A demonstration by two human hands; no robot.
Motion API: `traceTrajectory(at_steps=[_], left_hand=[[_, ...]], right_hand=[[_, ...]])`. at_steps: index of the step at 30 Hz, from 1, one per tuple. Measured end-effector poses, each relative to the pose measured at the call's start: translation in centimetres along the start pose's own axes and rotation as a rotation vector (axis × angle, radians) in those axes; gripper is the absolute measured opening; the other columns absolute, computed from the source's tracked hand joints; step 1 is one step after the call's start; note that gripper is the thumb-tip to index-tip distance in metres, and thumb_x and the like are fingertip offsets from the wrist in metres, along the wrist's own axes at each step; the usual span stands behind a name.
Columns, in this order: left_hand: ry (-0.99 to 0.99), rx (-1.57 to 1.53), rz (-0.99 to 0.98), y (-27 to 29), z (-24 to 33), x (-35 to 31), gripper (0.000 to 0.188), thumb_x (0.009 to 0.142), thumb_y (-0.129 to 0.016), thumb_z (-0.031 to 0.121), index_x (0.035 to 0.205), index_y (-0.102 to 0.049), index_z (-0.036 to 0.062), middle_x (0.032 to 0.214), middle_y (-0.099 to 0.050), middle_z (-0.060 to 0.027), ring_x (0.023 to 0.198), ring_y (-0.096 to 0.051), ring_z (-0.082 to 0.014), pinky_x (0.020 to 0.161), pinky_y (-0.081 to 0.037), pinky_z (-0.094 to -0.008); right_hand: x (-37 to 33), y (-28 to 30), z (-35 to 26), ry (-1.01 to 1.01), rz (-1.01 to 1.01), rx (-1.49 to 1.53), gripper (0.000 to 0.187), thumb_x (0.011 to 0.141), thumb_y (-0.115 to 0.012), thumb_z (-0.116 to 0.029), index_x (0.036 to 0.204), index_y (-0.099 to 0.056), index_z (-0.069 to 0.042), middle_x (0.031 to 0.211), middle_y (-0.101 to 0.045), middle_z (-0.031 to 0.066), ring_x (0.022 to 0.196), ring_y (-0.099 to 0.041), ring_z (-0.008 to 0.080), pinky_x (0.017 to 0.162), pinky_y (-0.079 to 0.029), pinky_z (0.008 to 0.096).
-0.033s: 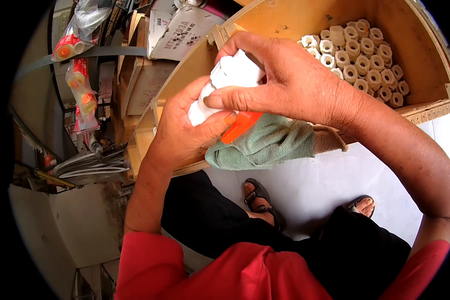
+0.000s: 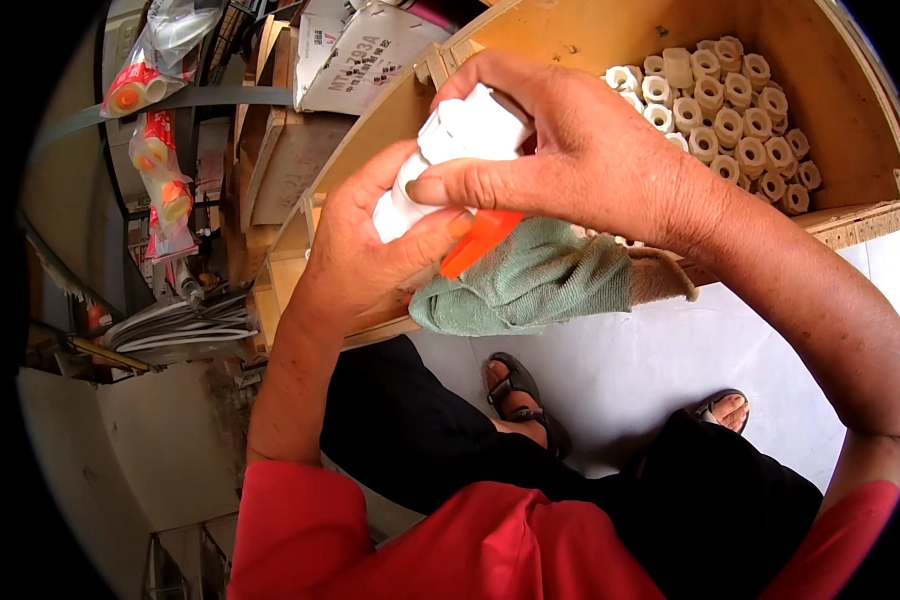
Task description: The person assembles a white plastic plumbing valve by screwing together a body, an orange handle, and a cap. They then place the assembled unit into a wooden crate and proceed to pick up and inspect several small white plastic rings from a separate compartment.
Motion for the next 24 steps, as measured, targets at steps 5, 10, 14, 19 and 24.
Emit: traceTrajectory(at_steps=[5, 10, 14, 19, 24], left_hand=[[-0.096, -0.168, 0.135, 2.5, -0.5, 0.6, 0.043, 0.086, -0.072, 0.022, 0.119, -0.058, -0.0016, 0.105, -0.066, -0.0059, 0.094, -0.062, -0.0098, 0.080, -0.051, -0.0246], [-0.008, -0.322, 0.314, 6.5, -2.2, 0.0, 0.041, 0.087, -0.070, 0.031, 0.112, -0.061, -0.0009, 0.094, -0.067, -0.0052, 0.083, -0.064, -0.0091, 0.069, -0.053, -0.0232], [0.006, -0.385, 0.401, 7.5, -2.8, -0.1, 0.043, 0.088, -0.069, 0.032, 0.114, -0.059, -0.0009, 0.097, -0.066, -0.0056, 0.085, -0.064, -0.0108, 0.072, -0.054, -0.0253], [0.072, -0.473, 0.304, 7.5, -4.4, 0.5, 0.043, 0.090, -0.066, 0.027, 0.119, -0.055, -0.0018, 0.105, -0.064, -0.0070, 0.092, -0.064, -0.0135, 0.080, -0.055, -0.0307], [0.216, -0.476, 0.286, 7.3, -8.7, 1.9, 0.039, 0.088, -0.069, 0.028, 0.114, -0.059, 0.0004, 0.101, -0.065, -0.0058, 0.093, -0.064, -0.0130, 0.081, -0.053, -0.0306]], right_hand=[[0.2, -0.2, 2.6, -0.012, 0.070, 0.129, 0.072, 0.084, -0.068, -0.051, 0.132, -0.046, -0.001, 0.096, -0.062, 0.0087, 0.092, -0.059, 0.0146, 0.082, -0.049, 0.0291], [-0.1, -1.3, 5.0, -0.253, 0.081, 0.103, 0.051, 0.093, -0.061, -0.039, 0.126, -0.050, -0.002, 0.089, -0.059, 0.0042, 0.077, -0.055, 0.0097, 0.071, -0.047, 0.0250], [-0.6, -1.8, 5.4, -0.239, 0.034, -0.025, 0.041, 0.095, -0.058, -0.032, 0.122, -0.053, -0.001, 0.085, -0.058, 0.0022, 0.074, -0.053, 0.0091, 0.067, -0.046, 0.0244], [-0.8, -1.6, 5.7, -0.264, -0.041, -0.120, 0.042, 0.096, -0.057, -0.033, 0.124, -0.051, -0.002, 0.090, -0.058, 0.0015, 0.077, -0.053, 0.0086, 0.069, -0.047, 0.0239], [-0.8, -1.7, 5.7, -0.327, -0.058, -0.171, 0.043, 0.097, -0.055, -0.035, 0.125, -0.051, -0.002, 0.091, -0.058, 0.0017, 0.080, -0.053, 0.0087, 0.071, -0.047, 0.0239]])
Point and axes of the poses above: each hand's wrist, its own x-axis towards the middle knuckle, its own y-axis out of the back of the hand, z = x × y, the point moved 3 cm from there along x, towards the middle knuckle
